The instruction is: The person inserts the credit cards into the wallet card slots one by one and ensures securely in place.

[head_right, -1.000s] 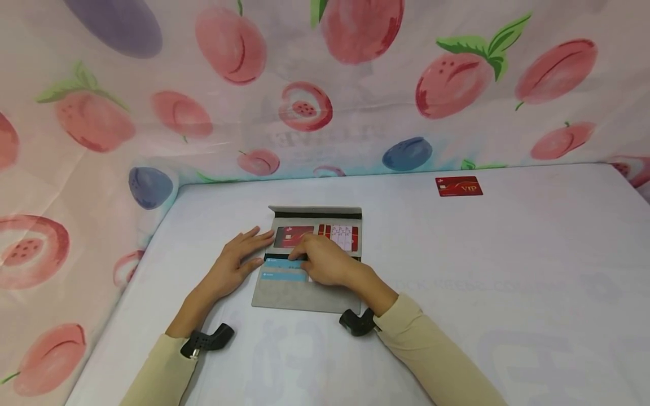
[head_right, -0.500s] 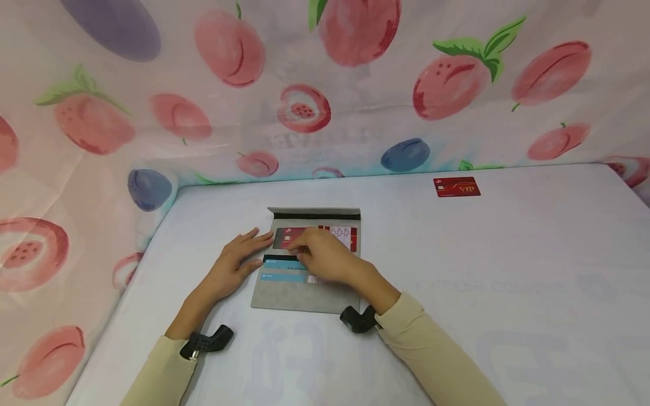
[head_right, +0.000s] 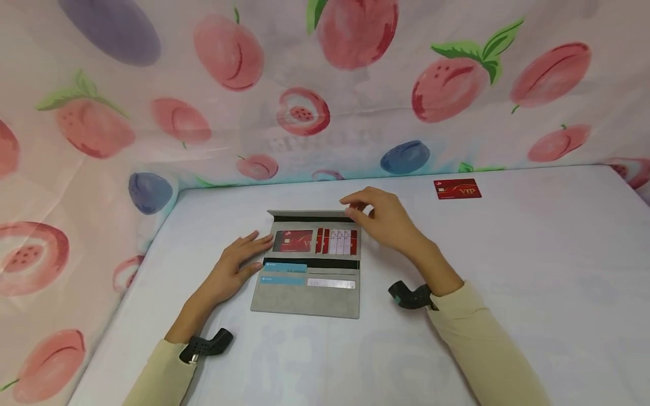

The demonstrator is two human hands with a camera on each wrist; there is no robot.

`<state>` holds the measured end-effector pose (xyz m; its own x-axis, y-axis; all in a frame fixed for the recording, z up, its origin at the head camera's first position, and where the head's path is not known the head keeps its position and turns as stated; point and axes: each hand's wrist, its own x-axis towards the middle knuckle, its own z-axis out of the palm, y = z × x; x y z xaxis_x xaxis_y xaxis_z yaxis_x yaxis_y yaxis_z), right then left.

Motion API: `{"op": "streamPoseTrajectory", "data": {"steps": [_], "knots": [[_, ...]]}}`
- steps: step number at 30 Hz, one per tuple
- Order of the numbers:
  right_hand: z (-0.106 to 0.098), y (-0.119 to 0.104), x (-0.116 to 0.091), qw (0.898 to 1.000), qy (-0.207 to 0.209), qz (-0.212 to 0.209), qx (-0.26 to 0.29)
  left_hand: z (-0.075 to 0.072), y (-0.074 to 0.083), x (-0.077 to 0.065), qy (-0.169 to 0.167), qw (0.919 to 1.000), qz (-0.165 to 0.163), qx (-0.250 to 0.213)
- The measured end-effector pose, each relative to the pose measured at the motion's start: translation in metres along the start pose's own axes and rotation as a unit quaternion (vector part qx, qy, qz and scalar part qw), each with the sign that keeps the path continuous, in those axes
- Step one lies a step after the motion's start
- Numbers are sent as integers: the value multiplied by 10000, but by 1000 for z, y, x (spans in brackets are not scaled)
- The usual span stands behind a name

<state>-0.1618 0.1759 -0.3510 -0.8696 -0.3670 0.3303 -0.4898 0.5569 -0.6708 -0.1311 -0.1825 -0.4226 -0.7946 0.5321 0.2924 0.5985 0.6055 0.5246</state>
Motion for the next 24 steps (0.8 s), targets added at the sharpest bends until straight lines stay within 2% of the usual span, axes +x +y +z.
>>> {"op": "streamPoseTrajectory", "data": {"steps": [5, 12, 21, 24], "knots": [[-34, 20, -10, 9978, 539, 353, -125, 1, 1, 1, -36, 10000, -67, 50], [-73, 37, -23, 9883, 1133, 1022, -76, -1, 4, 1, -80, 9999, -93, 49], [-100, 69, -40, 9731, 1258, 1907, -279, -1, 4, 1, -70, 9999, -93, 16], [-104, 83, -45, 9690, 1222, 2143, -130, -1, 3, 1, -60, 9999, -116, 40]]}}
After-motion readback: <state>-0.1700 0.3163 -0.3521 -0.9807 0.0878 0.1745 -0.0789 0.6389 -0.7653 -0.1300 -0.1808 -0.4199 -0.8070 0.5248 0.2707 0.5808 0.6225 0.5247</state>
